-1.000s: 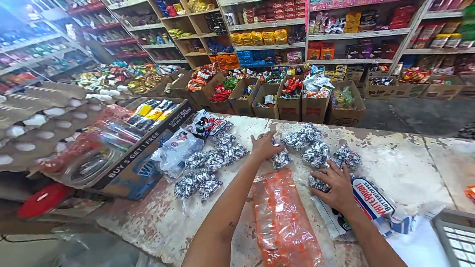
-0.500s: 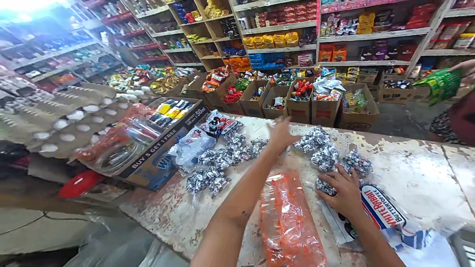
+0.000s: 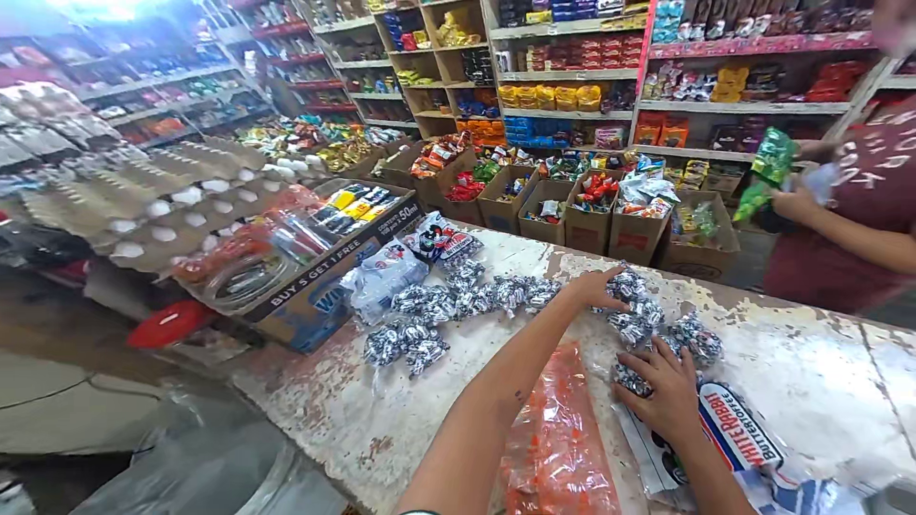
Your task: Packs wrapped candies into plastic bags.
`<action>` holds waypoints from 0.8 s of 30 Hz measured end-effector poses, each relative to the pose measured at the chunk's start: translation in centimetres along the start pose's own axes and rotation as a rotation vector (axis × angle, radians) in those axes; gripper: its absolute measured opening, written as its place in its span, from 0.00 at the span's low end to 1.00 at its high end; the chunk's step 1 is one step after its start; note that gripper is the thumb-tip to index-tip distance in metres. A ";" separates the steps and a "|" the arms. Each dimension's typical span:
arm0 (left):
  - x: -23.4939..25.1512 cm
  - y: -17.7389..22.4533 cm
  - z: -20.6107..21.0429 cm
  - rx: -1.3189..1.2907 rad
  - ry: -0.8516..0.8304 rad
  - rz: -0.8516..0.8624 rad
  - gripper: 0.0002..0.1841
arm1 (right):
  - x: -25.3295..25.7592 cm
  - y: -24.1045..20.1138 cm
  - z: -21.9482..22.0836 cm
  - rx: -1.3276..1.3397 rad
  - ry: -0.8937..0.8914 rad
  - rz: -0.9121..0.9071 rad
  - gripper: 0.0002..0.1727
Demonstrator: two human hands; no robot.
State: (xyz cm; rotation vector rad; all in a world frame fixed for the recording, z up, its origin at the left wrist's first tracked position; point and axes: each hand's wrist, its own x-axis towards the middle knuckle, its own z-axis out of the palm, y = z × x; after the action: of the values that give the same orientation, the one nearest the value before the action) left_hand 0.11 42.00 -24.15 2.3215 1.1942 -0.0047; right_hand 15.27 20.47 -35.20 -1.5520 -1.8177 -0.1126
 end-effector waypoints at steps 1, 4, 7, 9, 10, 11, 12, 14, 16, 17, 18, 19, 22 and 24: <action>-0.5 0.4 0.0 -0.006 0.008 -0.016 0.54 | 0.0 -0.1 -0.2 -0.002 -0.001 0.006 0.29; -1.1 1.3 0.1 -0.008 0.020 -0.038 0.57 | 0.1 -0.6 -0.5 -0.007 -0.004 0.014 0.28; 0.0 2.2 0.5 -0.002 0.069 -0.006 0.53 | 0.2 -0.9 -0.9 0.006 -0.029 0.027 0.26; 1.7 2.1 1.3 0.019 0.090 -0.004 0.50 | 0.2 -0.9 -1.3 0.049 -0.059 0.042 0.22; 3.0 1.9 1.9 0.043 0.110 -0.012 0.49 | 0.1 -0.7 -1.5 0.084 -0.073 0.044 0.20; 4.1 1.7 2.5 0.065 0.141 -0.026 0.48 | 0.0 -0.3 -1.7 0.127 -0.084 0.045 0.18; 5.0 1.6 3.1 0.079 0.182 -0.039 0.49 | -0.2 0.0 -2.0 0.176 -0.096 0.048 0.18; 5.7 2.0 3.5 0.105 0.236 -0.075 0.50 | -0.2 0.9 -2.5 0.253 -0.132 0.054 0.17; 5.4 2.3 3.2 0.108 0.229 -0.104 0.52 | 0.9 1.4 -3.2 0.323 -0.157 0.047 0.17; 4.8 2.3 3.1 0.105 0.216 -0.116 0.53 | 1.8 1.4 -3.6 0.336 -0.173 0.049 0.18; 4.2 2.2 3.0 0.106 0.197 -0.133 0.54 | 3.0 1.3 -4.1 0.317 -0.203 0.058 0.19; 3.6 1.9 3.0 0.108 0.178 -0.151 0.55 | 4.4 1.2 -4.4 0.262 -0.254 0.071 0.22; 2.7 0.8 3.1 0.110 0.161 -0.186 0.56 | 8.6 1.6 -3.6 -0.004 -0.535 0.195 0.39; 2.2 0.6 3.4 0.109 0.188 -0.204 0.55 | 10.3 2.5 -1.2 -0.137 -0.672 0.338 0.63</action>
State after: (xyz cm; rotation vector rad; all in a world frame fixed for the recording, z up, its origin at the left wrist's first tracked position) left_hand 2.69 41.87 -27.33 2.3232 1.5564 0.0793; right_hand 17.98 29.00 -29.44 -2.1469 -2.0210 0.5113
